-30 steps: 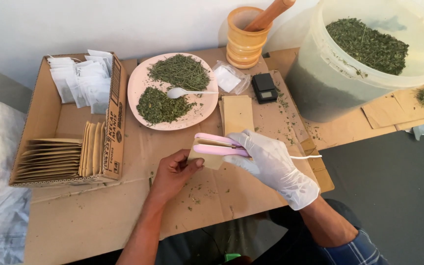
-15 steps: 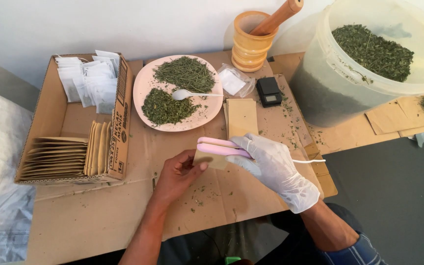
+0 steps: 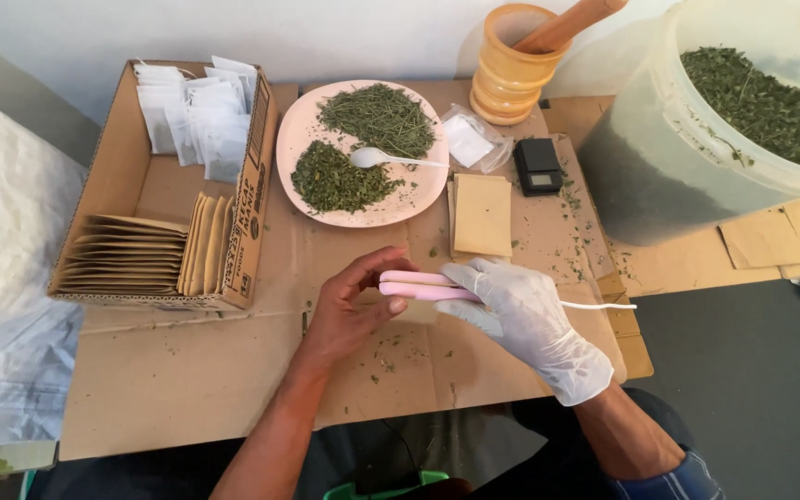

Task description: Folding and heat-sealing small tea bags using a hair straightener as a sealer.

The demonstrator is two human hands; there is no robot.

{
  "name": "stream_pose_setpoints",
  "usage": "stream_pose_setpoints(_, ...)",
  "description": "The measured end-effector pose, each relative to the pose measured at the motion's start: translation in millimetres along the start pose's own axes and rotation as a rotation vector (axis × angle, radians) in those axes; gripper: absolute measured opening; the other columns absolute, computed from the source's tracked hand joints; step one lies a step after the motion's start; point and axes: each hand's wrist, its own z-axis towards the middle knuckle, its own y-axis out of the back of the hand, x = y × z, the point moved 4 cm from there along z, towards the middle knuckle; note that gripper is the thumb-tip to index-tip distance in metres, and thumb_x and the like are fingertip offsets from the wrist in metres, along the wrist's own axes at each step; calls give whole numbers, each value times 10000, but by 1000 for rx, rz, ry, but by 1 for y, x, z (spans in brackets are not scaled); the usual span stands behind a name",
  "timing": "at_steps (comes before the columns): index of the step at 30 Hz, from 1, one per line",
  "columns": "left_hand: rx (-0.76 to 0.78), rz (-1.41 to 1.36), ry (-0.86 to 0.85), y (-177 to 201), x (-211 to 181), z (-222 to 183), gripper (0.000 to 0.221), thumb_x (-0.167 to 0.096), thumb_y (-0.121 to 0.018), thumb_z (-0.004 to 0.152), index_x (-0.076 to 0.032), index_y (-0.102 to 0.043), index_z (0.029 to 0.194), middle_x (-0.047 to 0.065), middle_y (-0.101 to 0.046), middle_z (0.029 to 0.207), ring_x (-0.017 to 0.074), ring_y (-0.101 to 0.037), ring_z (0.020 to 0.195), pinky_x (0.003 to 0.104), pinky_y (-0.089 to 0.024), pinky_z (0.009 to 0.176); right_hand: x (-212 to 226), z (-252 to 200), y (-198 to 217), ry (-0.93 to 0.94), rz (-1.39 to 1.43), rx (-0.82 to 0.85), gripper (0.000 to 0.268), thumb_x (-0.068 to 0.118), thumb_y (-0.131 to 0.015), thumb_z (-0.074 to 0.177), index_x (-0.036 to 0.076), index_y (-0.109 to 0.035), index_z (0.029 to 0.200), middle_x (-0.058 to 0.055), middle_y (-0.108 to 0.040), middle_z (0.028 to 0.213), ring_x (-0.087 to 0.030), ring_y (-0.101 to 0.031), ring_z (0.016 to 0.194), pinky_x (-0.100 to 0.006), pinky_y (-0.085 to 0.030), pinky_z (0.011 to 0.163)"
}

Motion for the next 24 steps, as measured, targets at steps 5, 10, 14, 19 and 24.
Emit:
stream_pose_setpoints(5, -18, 16, 1, 1, -14, 4, 482, -147, -949, 896, -33, -815, 1345, 154, -855, 1250, 193, -761, 1145, 392, -610, 978, -4, 2, -9, 42, -25, -16, 362, 540, -788, 983, 344, -780, 1287, 112, -779, 1037, -141, -772, 969, -323, -641, 838)
stream_pose_setpoints(10, -28, 6, 22, -2, -20, 3, 460, -118, -958, 881, -52, -836, 1320, 155, -865, 1253, 233, -773, 1178, 441, -620, 1017, -5, 5, -12, 73, -44, -19, 346, 541, -774, 991, 347, -783, 1277, 115, -777, 1033, -135, -767, 966, -322, -638, 824)
stream_pose_setpoints(14, -45, 40, 5, -2, -23, 2, 412, -105, -941, 906, -54, -842, 1303, 179, -861, 1278, 290, -759, 1244, 495, -615, 1042, -5, 7, -12, 115, -96, -43, 339, 558, -751, 1004, 353, -775, 1273, 119, -767, 1032, -128, -758, 978, -308, -628, 819)
stream_pose_setpoints(19, -62, 70, -19, -2, -25, 4, 407, -94, -940, 907, -44, -845, 1299, 189, -868, 1251, 318, -775, 1215, 515, -623, 1022, -9, 13, -12, 212, -162, -120, 349, 559, -750, 1002, 357, -774, 1286, 120, -773, 1055, -124, -741, 949, -299, -611, 797)
stream_pose_setpoints(24, -69, 118, -69, 0, -17, 5, 387, -121, -952, 904, -68, -874, 1279, 137, -882, 1237, 215, -748, 1203, 459, -623, 1005, -16, 16, -16, 260, -175, -154, 358, 577, -725, 1019, 372, -781, 1308, 127, -797, 1088, -133, -741, 938, -307, -613, 779)
